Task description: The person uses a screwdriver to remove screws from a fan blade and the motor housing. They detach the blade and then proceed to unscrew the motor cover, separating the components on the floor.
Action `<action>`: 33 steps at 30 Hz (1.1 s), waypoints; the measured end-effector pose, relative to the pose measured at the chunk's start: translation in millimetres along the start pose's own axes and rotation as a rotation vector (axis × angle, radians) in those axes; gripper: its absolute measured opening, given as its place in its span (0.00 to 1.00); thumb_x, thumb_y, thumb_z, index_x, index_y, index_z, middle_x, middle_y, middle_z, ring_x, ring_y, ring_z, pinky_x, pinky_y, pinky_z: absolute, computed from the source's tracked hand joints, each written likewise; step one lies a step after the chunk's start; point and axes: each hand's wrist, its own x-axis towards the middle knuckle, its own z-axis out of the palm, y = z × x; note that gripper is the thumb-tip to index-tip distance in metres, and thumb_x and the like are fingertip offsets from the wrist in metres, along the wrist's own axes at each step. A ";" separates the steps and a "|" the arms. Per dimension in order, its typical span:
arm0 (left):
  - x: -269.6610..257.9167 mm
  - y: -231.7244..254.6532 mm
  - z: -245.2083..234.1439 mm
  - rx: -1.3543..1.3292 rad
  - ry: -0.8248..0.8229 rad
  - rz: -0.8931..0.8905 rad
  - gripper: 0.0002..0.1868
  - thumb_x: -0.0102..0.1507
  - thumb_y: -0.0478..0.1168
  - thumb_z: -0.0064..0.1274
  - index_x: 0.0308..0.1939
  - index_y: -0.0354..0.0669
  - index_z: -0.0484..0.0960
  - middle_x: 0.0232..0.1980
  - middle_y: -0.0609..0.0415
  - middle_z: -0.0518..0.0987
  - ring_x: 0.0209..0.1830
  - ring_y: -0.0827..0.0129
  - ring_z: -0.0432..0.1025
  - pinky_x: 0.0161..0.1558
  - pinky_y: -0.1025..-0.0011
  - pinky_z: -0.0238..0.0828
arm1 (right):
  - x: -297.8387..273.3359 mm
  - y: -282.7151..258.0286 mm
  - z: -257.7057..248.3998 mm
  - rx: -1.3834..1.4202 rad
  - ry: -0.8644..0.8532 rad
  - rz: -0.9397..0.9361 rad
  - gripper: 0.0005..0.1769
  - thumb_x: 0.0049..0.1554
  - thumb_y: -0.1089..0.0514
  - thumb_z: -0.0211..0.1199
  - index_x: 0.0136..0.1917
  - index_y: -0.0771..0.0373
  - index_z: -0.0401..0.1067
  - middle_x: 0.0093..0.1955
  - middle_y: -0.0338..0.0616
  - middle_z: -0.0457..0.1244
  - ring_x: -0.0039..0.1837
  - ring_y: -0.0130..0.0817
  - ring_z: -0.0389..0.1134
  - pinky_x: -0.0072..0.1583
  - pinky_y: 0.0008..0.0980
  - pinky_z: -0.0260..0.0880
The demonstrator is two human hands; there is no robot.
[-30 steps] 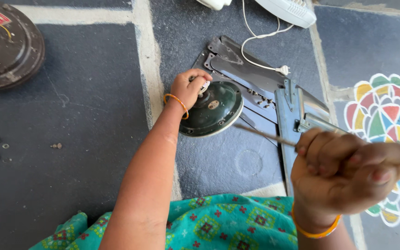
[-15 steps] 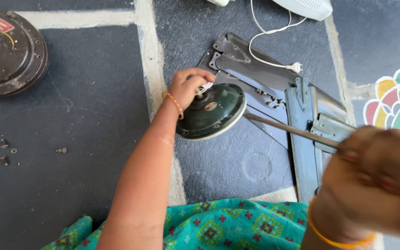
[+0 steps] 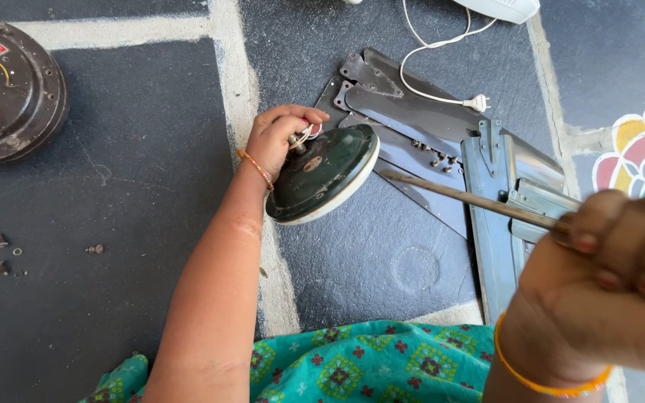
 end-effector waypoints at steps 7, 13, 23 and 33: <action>-0.5 2.1 -5.3 -0.029 0.033 -0.018 0.11 0.58 0.31 0.44 0.34 0.34 0.84 0.48 0.46 0.85 0.46 0.65 0.78 0.54 0.67 0.78 | -10.5 12.3 11.7 -0.009 -0.002 0.046 0.19 0.72 0.38 0.50 0.49 0.53 0.65 0.28 0.32 0.43 0.25 0.22 0.40 0.35 0.31 0.47; 0.5 0.8 -5.3 -0.040 -0.014 -0.022 0.11 0.58 0.31 0.45 0.34 0.33 0.84 0.49 0.44 0.85 0.46 0.65 0.78 0.54 0.66 0.78 | -8.4 11.0 6.1 -0.033 0.013 0.010 0.15 0.72 0.41 0.50 0.49 0.51 0.65 0.28 0.32 0.43 0.24 0.21 0.40 0.34 0.31 0.47; -2.6 2.9 -4.6 0.006 -0.015 -0.022 0.11 0.58 0.31 0.45 0.34 0.34 0.84 0.49 0.45 0.85 0.45 0.67 0.78 0.53 0.67 0.78 | -18.5 8.9 6.0 -0.042 -0.056 0.042 0.12 0.71 0.43 0.48 0.52 0.49 0.64 0.28 0.31 0.43 0.24 0.19 0.41 0.34 0.30 0.49; 5.0 -5.8 1.4 0.134 -0.070 -0.055 0.12 0.58 0.32 0.47 0.36 0.34 0.87 0.47 0.50 0.87 0.46 0.69 0.79 0.53 0.71 0.77 | -7.5 4.6 11.9 -0.108 -0.113 0.036 0.28 0.70 0.35 0.49 0.38 0.54 0.48 0.27 0.31 0.41 0.26 0.20 0.39 0.35 0.27 0.46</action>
